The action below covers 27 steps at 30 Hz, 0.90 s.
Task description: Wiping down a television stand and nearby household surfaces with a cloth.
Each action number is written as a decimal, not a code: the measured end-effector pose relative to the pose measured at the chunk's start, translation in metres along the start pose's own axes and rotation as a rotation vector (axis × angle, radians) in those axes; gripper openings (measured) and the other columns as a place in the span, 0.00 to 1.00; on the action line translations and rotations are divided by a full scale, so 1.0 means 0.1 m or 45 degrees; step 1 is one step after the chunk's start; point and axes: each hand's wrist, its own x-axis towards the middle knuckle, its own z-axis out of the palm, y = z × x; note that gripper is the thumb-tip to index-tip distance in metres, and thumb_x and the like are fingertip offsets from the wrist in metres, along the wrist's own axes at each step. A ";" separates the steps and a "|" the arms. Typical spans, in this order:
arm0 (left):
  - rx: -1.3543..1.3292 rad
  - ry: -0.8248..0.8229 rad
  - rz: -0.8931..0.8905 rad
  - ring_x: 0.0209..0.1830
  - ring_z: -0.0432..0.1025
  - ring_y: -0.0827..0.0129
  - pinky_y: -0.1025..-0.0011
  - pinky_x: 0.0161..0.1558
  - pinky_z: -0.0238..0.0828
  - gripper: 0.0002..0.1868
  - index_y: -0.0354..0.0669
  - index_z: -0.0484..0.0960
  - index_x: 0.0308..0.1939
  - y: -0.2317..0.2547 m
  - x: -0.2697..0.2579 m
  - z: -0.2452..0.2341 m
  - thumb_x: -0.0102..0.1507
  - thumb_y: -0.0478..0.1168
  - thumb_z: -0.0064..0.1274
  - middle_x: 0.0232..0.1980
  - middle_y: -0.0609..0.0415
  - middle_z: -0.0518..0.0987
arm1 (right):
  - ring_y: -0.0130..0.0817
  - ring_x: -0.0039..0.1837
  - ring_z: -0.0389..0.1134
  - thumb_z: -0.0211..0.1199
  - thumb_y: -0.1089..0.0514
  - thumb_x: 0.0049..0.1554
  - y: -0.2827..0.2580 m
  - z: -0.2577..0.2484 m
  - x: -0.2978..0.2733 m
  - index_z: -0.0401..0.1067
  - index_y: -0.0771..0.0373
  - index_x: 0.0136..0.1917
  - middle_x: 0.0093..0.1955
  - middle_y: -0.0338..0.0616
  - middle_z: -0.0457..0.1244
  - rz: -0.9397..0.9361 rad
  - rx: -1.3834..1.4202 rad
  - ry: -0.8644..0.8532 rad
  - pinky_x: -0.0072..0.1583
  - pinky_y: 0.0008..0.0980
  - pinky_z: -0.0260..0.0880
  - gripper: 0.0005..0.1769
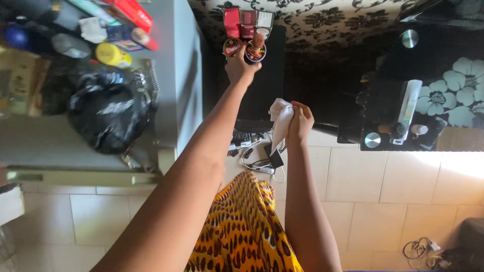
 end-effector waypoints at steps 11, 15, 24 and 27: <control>-0.131 -0.050 0.006 0.39 0.80 0.53 0.57 0.44 0.75 0.19 0.44 0.88 0.36 0.28 0.13 -0.07 0.52 0.53 0.69 0.35 0.47 0.85 | 0.27 0.43 0.68 0.54 0.61 0.62 -0.14 0.26 -0.16 0.77 0.64 0.52 0.43 0.41 0.69 0.106 -0.231 0.025 0.46 0.28 0.70 0.11; -0.414 -0.137 0.049 0.35 0.82 0.59 0.61 0.43 0.78 0.18 0.40 0.84 0.32 0.59 -0.02 -0.42 0.59 0.53 0.64 0.33 0.48 0.86 | 0.27 0.44 0.68 0.55 0.62 0.63 -0.38 0.35 -0.16 0.77 0.67 0.52 0.44 0.43 0.69 -0.029 -0.186 -0.061 0.47 0.28 0.71 0.11; -1.115 -0.719 0.057 0.31 0.78 0.75 0.72 0.31 0.73 0.17 0.41 0.76 0.49 1.44 -0.19 -1.14 0.64 0.49 0.54 0.33 0.56 0.82 | 0.28 0.43 0.68 0.50 0.66 0.60 -1.24 0.24 -0.31 0.78 0.68 0.52 0.45 0.43 0.69 -0.268 -0.051 -0.188 0.45 0.27 0.69 0.15; -1.077 -0.701 0.261 0.34 0.77 0.77 0.73 0.35 0.74 0.19 0.38 0.81 0.43 1.58 -0.23 -1.21 0.75 0.51 0.47 0.34 0.58 0.83 | 0.28 0.44 0.68 0.56 0.63 0.62 -1.61 0.13 -0.41 0.78 0.69 0.52 0.44 0.43 0.68 -0.355 0.035 -0.203 0.46 0.26 0.69 0.11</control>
